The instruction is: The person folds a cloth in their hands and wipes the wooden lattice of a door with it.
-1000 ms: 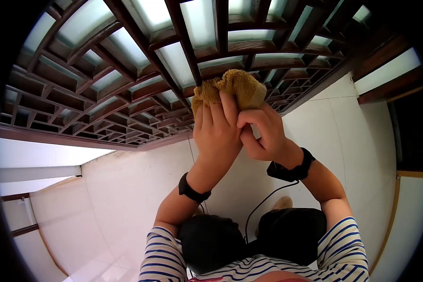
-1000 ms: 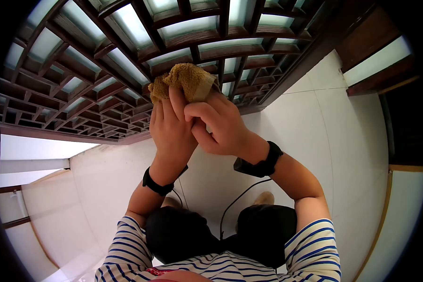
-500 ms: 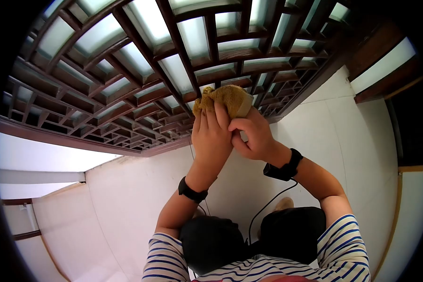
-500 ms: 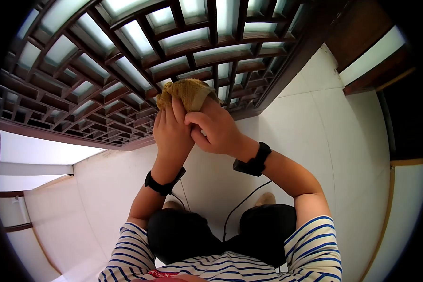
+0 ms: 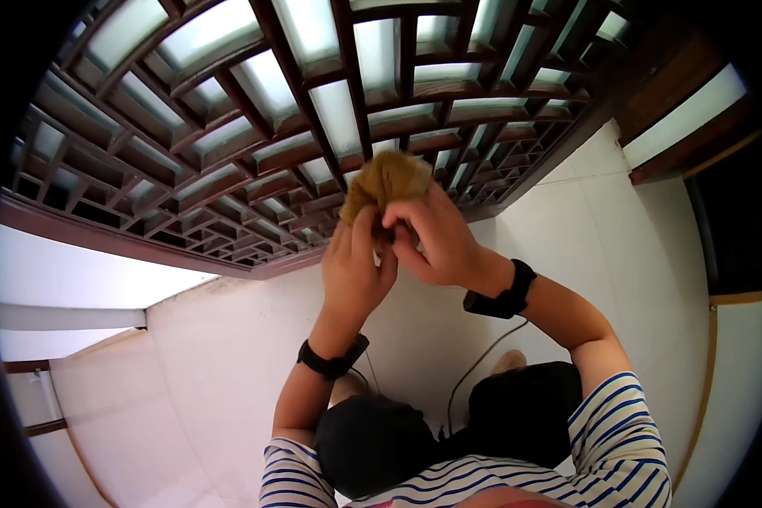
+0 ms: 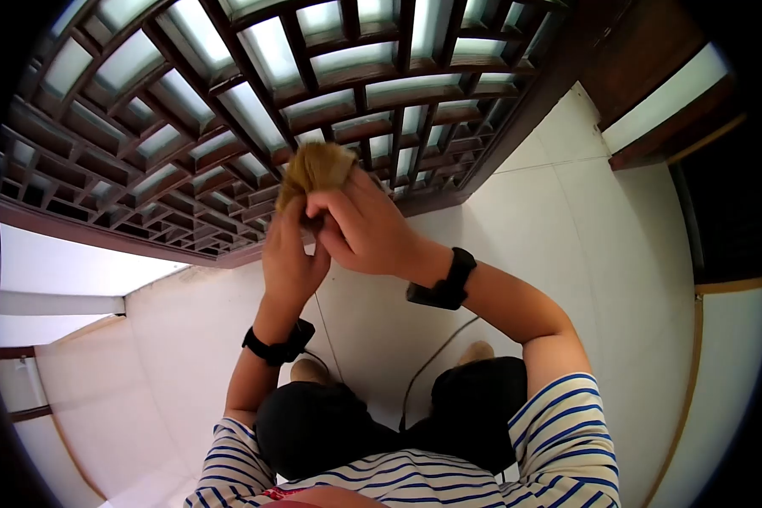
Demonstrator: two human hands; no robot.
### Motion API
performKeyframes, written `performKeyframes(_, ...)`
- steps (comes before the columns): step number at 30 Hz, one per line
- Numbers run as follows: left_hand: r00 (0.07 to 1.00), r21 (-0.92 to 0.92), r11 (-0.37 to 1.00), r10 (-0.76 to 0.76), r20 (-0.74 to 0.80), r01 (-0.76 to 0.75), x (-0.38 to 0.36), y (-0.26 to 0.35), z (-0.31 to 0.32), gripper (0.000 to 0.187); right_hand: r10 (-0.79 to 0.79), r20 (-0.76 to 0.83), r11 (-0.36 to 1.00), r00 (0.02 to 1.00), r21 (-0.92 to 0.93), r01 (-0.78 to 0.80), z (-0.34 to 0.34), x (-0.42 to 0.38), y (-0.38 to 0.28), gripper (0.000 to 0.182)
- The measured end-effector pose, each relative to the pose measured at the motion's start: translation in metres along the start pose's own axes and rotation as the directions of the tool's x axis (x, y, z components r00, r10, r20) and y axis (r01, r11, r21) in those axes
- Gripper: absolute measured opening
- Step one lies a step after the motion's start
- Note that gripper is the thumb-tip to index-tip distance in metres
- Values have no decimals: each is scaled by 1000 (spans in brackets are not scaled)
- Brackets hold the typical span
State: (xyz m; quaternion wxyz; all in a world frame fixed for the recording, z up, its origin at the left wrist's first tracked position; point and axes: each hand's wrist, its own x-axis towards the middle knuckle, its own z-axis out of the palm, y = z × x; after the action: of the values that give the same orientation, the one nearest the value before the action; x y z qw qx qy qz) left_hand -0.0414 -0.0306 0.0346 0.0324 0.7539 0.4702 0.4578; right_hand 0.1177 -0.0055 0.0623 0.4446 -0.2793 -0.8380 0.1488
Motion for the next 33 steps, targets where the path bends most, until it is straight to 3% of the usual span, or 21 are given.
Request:
performKeyframes(2, 998, -40, 997, 60, -36, -61, 11, -4, -1, 50, 86, -93, 996, 992, 11, -85, 4, 17, -7, 29)
performKeyframes(6, 998, -47, 998, 41, -45, -44, 15, -10, 5, 52, 72, -55, 995, 996, -61, -75, 17, 19, -13, 30)
performKeyframes(8, 998, -81, 995, -57, -19, 55, 13, -8, 6, 50, 188, -14, 981, 982, 61, -186, 10, 23, -21, 28)
performKeyframes(12, 995, -101, 991, -92, -31, 89, 13, -11, 9, 47, 274, -21, 952, 961, 151, -268, 8, 16, -14, 28)
performKeyframes(14, 995, -45, 994, -96, 0, 96, 5, -26, 17, 46, 179, -50, 983, 983, -29, -180, 18, 11, -4, 29)
performKeyframes(20, 999, 158, 987, 27, -43, -20, -1, -27, 29, 45, 156, -82, 981, 984, -104, -164, 23, 9, -12, 28)
performKeyframes(24, 1000, 162, 987, 2, 14, -4, -6, -27, 25, 36, 158, -31, 972, 987, -169, -160, 25, -10, -13, 27)
performKeyframes(27, 994, 178, 980, 78, 74, -90, -11, -24, 27, 32, 120, -37, 975, 992, -182, -125, 26, -23, -1, 26)
performKeyframes(30, 993, 101, 988, 116, 31, -118, -17, -18, 27, 28, 103, -47, 983, 994, -147, -108, 18, -30, 6, 25)
performKeyframes(33, 991, 44, 997, 63, 122, -69, -24, -24, 29, 30, 133, 45, 981, 990, -151, -125, 2, -32, 11, 22)
